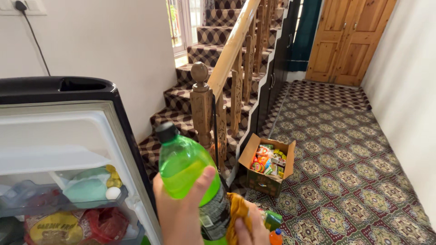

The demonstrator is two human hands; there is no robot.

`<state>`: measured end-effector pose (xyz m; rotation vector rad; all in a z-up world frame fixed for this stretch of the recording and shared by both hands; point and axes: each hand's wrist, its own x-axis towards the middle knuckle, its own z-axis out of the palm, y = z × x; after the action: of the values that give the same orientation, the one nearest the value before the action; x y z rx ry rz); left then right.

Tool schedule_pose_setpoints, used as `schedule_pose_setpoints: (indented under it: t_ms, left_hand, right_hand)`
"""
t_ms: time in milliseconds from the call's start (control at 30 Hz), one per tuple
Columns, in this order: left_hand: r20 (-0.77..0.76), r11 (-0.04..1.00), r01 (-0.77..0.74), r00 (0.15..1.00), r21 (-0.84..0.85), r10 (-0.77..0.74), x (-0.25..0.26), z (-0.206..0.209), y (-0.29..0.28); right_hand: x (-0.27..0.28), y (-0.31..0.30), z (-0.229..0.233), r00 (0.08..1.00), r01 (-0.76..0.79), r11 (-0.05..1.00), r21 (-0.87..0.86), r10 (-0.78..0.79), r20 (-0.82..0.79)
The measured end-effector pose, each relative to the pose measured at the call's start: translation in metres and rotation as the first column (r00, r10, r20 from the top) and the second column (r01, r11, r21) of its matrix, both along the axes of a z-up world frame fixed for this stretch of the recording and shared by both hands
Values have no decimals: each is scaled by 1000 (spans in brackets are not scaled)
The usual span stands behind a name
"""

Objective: The person opens a refrigerator, wipes bottles, cartons, and food packages with a cloth, and places items inside the refrigerator.

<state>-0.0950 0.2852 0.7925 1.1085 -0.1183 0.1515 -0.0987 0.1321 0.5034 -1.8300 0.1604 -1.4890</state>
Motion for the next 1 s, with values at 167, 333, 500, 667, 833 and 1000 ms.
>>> schedule_pose_setpoints:
  t_ms: [167,333,500,667,833,1000]
  left_hand:
    - [-20,962,193,980,-195,-200,17,15,20]
    - [-3,853,310,940,-419,-342,35,19,34]
    - [62,887,401,915,-229,-398,44,26,25]
    - [-133,986,169,977,18,-165,13,12,-14]
    - [-131,950,150,973,-272,-191,11,3,-15]
    - [-92,922,46,992,-383,-88,10,-7,-21]
  right_hand:
    - [15,-55,26,760,-369,198,908,627,172]
    - [-3,-20,121,406,-386,-130,913,865,295]
    - [-17,5,186,466,-420,-182,889,797,383]
    - [-35,13,198,695,-419,-190,888,563,448]
    - [-4,-19,141,707,-519,-63,852,528,470]
    - [21,-44,69,623,-532,-98,841,627,467]
